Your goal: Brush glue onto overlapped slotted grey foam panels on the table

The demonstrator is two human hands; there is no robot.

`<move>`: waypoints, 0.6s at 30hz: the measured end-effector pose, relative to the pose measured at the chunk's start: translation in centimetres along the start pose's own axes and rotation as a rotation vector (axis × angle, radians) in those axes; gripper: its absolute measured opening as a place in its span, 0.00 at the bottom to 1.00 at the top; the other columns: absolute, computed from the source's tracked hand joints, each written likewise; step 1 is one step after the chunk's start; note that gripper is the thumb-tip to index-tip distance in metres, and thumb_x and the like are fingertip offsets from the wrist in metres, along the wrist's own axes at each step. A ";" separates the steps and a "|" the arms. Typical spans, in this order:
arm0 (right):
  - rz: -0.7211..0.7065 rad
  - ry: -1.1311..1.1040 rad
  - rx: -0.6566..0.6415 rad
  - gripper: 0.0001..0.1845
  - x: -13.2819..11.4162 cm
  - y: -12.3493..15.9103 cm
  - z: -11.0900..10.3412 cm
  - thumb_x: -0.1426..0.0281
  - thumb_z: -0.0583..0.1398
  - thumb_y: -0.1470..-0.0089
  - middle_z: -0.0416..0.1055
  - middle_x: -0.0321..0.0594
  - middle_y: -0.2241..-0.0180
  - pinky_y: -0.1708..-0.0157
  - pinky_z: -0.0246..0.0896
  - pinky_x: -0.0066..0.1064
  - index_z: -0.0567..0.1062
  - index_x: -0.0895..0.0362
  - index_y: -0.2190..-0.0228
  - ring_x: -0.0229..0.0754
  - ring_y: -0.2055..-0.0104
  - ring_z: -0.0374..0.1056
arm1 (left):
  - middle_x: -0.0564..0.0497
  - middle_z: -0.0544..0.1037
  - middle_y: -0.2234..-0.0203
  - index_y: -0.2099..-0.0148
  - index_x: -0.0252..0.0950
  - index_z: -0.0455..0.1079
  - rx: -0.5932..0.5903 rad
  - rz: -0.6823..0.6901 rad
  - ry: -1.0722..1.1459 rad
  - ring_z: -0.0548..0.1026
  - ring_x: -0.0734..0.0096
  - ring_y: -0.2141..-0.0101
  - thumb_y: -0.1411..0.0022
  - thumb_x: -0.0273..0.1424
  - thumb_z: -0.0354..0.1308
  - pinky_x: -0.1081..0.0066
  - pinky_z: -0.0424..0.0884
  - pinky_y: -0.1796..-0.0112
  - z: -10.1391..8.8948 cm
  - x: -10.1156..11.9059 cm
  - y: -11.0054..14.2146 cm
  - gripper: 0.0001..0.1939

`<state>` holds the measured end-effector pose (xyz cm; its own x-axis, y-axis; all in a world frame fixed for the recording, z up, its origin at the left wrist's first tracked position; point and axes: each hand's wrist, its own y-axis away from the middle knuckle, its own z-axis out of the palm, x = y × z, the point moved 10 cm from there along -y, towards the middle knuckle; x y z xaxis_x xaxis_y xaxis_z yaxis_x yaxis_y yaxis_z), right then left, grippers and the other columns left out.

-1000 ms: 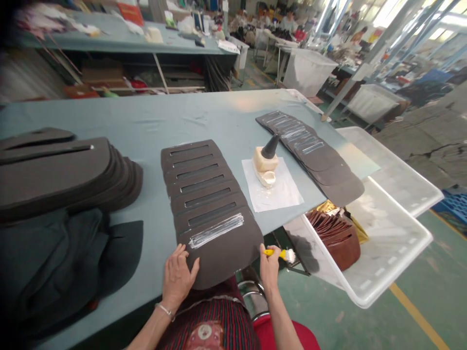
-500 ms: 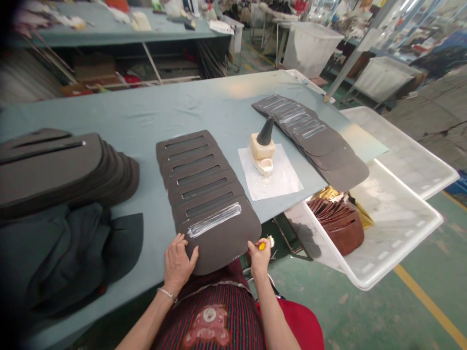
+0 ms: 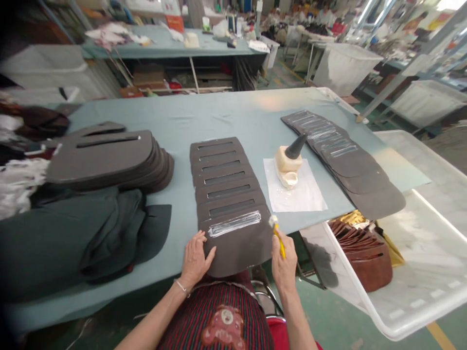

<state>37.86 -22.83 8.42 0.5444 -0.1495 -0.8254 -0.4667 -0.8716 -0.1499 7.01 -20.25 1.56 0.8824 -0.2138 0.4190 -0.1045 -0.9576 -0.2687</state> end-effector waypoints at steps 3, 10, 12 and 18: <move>-0.040 -0.153 -0.185 0.14 -4.8 0.5 6.1 0.62 0.56 0.43 0.73 0.42 0.64 0.64 0.63 0.30 0.75 0.56 0.62 0.41 0.65 0.69 | 0.38 0.68 0.49 0.53 0.35 0.62 -0.030 0.049 0.035 0.63 0.54 0.43 0.40 0.34 0.53 0.53 0.61 0.47 -0.2 -0.1 0.0 0.13; -0.239 -0.140 -0.461 0.06 -10.0 2.4 17.1 0.70 0.57 0.45 0.74 0.38 0.68 0.62 0.63 0.30 0.75 0.55 0.68 0.40 0.65 0.69 | 0.38 0.68 0.48 0.52 0.34 0.63 -0.046 0.038 0.027 0.62 0.55 0.43 0.40 0.35 0.52 0.55 0.61 0.45 -0.5 -1.1 -0.2 0.16; -0.251 -0.050 -0.406 0.06 -9.7 1.7 17.1 0.70 0.57 0.45 0.73 0.39 0.69 0.63 0.63 0.30 0.74 0.55 0.69 0.40 0.67 0.69 | 0.39 0.69 0.48 0.52 0.34 0.64 -0.051 0.029 0.033 0.63 0.55 0.43 0.40 0.35 0.52 0.55 0.61 0.45 -0.5 -1.3 -0.3 0.16; -0.362 0.132 -0.329 0.08 -11.8 2.2 15.6 0.71 0.55 0.44 0.73 0.41 0.68 0.63 0.62 0.29 0.74 0.55 0.67 0.40 0.66 0.69 | 0.37 0.68 0.48 0.51 0.32 0.64 -0.028 0.038 0.059 0.63 0.53 0.43 0.40 0.35 0.53 0.53 0.61 0.46 -0.5 -1.5 -0.3 0.17</move>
<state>19.49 -15.67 9.35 0.7240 0.1500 -0.6732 0.0009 -0.9763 -0.2166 5.47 -19.77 1.39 0.8491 -0.2605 0.4596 -0.1513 -0.9534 -0.2610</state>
